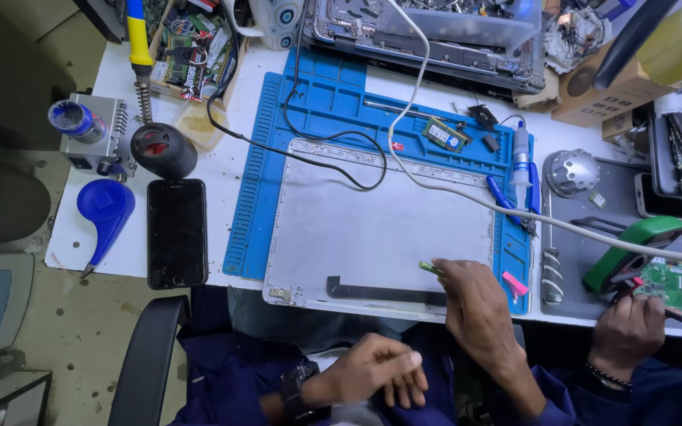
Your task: The person sorts through a container of small electronic components and debris using a green pen-like tool. They pick up and examine various items, including circuit board fragments and small parts, while seated at a cluttered workbench.
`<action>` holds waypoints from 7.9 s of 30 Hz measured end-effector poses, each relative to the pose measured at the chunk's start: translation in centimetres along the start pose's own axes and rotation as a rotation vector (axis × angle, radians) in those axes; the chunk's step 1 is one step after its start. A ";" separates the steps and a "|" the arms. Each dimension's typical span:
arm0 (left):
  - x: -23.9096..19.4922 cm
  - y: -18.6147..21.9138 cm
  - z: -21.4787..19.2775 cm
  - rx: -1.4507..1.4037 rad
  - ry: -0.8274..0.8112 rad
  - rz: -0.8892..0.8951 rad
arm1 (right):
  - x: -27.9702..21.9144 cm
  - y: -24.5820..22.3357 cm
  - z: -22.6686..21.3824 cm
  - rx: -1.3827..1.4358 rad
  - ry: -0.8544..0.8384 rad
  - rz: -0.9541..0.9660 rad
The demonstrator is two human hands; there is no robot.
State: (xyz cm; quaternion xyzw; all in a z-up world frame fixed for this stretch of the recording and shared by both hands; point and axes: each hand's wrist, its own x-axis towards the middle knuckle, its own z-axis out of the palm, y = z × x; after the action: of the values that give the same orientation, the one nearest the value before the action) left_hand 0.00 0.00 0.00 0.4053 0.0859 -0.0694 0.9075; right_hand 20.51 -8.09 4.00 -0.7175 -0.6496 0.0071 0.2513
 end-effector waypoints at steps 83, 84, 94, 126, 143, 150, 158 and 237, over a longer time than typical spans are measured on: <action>-4.4 8.8 -0.8 1.347 0.840 1.064 | 2.2 -4.5 0.1 -0.372 -0.184 -0.296; -4.3 9.1 -0.7 1.368 0.797 1.059 | 2.1 -4.4 0.0 -0.376 -0.170 -0.286; -2.7 11.0 -0.3 1.669 0.663 0.823 | -0.5 -5.4 -6.3 -0.078 0.117 -0.139; 0.9 11.2 1.0 1.904 0.555 0.473 | -3.5 1.0 -2.9 0.067 0.032 -0.039; 1.7 11.7 1.0 1.866 0.535 0.472 | -3.7 1.1 -3.0 0.059 -0.034 -0.040; 3.5 9.7 1.0 1.990 0.418 0.429 | -3.6 1.0 -3.0 0.047 -0.026 -0.037; 1.5 11.2 0.3 1.945 0.498 0.477 | -3.3 1.2 -3.1 0.044 -0.030 -0.051; 3.2 5.2 -4.0 1.968 0.915 1.289 | 8.8 -2.6 -4.6 -0.060 -0.359 -0.033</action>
State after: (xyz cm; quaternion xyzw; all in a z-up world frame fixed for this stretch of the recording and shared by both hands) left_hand 3.77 6.25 0.48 0.8630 0.0908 0.4966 -0.0213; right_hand 21.02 -1.44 11.74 -0.7012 -0.6956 0.1114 0.1098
